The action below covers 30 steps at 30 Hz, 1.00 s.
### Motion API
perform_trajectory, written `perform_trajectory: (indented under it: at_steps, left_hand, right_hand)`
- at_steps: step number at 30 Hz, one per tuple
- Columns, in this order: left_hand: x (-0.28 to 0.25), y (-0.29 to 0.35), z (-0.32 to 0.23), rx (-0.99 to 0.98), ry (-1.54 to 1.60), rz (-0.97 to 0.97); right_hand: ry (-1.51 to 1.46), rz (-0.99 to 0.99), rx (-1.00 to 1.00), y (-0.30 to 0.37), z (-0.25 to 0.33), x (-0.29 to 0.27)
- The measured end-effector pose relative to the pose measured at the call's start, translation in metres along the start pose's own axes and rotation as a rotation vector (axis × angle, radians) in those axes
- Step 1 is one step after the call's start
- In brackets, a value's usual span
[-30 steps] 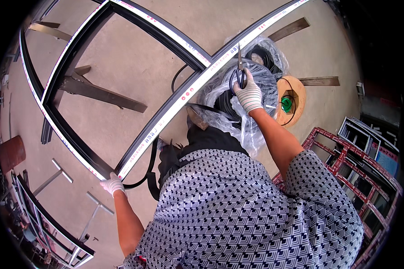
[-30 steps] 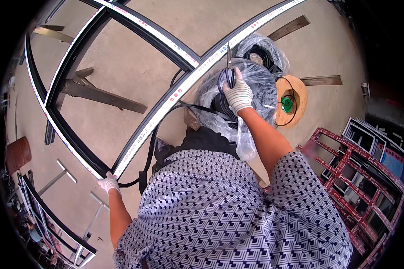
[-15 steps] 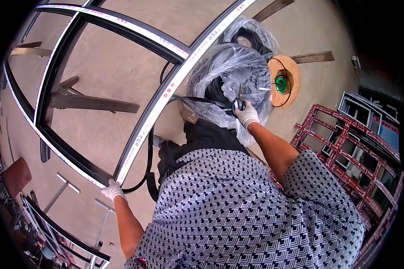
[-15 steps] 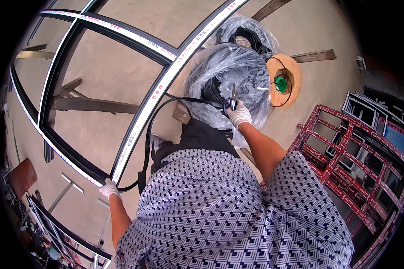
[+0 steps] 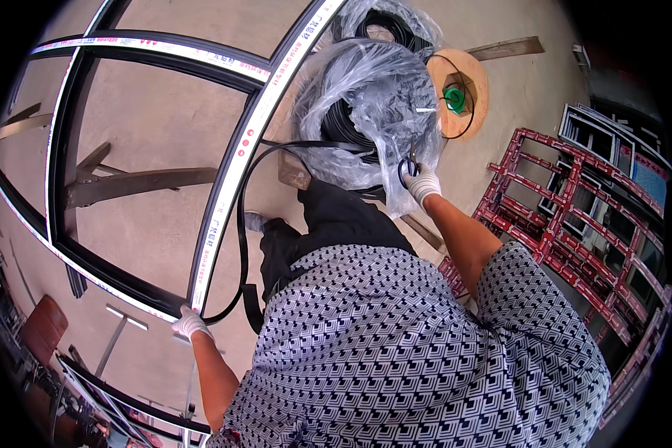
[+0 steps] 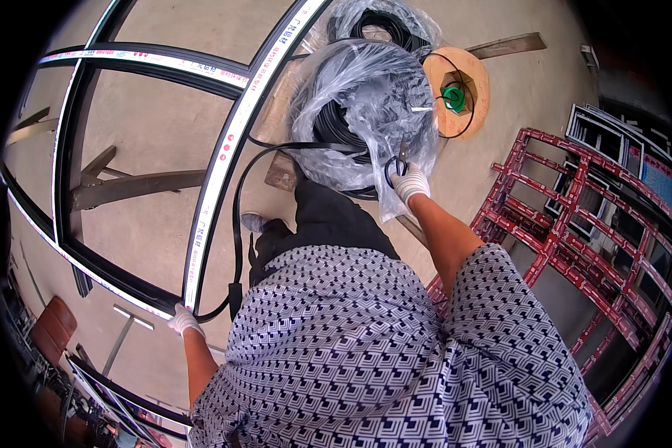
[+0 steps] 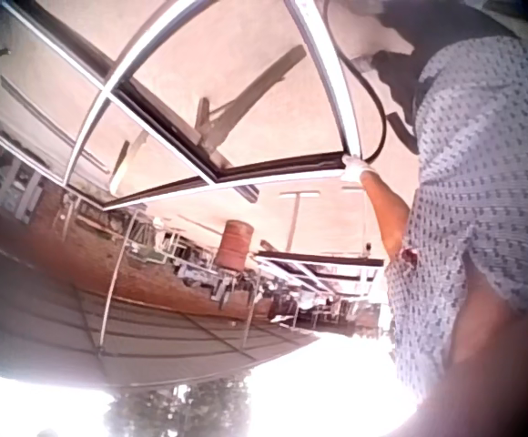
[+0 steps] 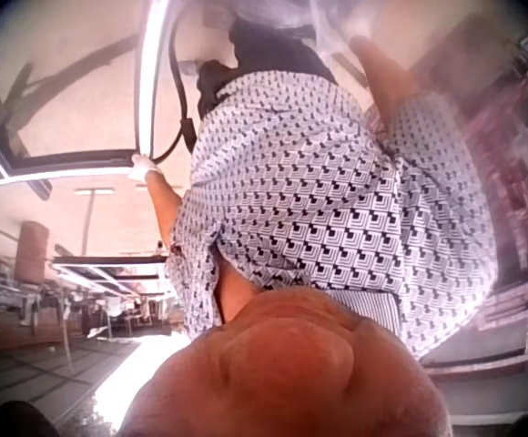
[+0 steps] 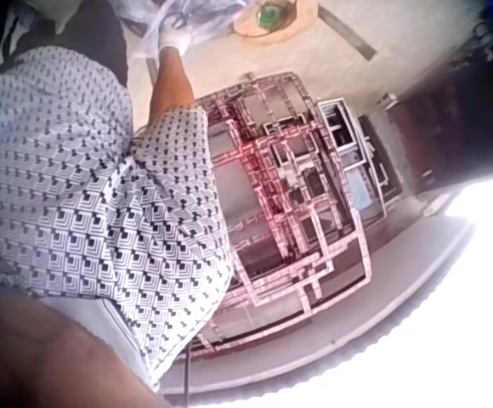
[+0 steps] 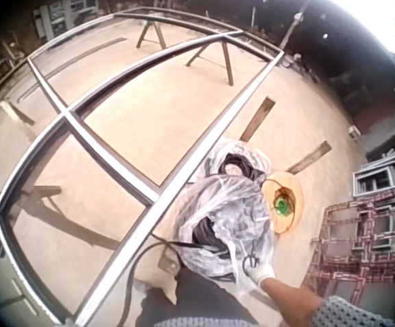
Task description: The person installs a black rubber seal into the groove of a large aluminum window frame. They press the seal along the edges and corners by hand, ensuring it fits snugly into the frame's channel.
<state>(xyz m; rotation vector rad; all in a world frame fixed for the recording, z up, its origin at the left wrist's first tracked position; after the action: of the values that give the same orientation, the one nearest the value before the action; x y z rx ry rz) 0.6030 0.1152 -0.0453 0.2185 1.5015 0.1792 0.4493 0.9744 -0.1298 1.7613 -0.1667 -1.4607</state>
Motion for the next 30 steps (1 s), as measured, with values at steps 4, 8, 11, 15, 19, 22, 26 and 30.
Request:
perform_trajectory:
  at_steps: [4,8,11,15,19,22,26,30]
  left_hand:
    - [0.003,-0.002,-0.002,0.002,0.008,0.022]
    - [-0.001,0.005,-0.010,0.005,0.001,0.010]
    - [-0.005,0.006,-0.010,0.014,-0.010,0.007]
    - [-0.007,0.008,-0.009,0.037,0.000,0.008]
    - [-0.012,0.020,-0.020,0.051,0.014,0.012]
    - [-0.016,0.032,-0.029,0.106,0.037,0.019]
    - [-0.020,0.052,-0.044,0.087,-0.017,0.054]
    - [-0.015,0.036,-0.039,0.135,0.004,0.079]
  right_hand:
    - [-0.003,0.030,0.068,-0.002,-0.023,0.015]
    - [0.001,0.014,0.079,-0.006,-0.031,0.022]
    - [0.027,-0.002,0.137,-0.004,-0.026,0.018]
    - [-0.010,-0.098,0.176,-0.009,-0.024,0.017]
    - [-0.061,-0.251,0.120,-0.030,-0.034,0.042]
    - [-0.092,-0.153,0.049,-0.032,-0.026,0.085]
    - [-0.067,-0.005,-0.046,-0.001,0.002,0.125]
    - [-0.172,0.111,-0.137,0.069,0.006,0.160]
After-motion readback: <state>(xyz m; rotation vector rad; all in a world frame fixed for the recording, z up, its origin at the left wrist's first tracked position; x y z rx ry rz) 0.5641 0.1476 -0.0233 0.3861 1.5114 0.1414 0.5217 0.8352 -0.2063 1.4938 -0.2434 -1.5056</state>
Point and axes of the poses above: each hand's wrist, its own y-axis away from the middle knuckle, its own x-axis out of the palm, z = x × y, the point moved 10 cm from there along -y, towards the middle knuckle, and after that the axes turned 7 degrees about x, right-handed, at the moved point
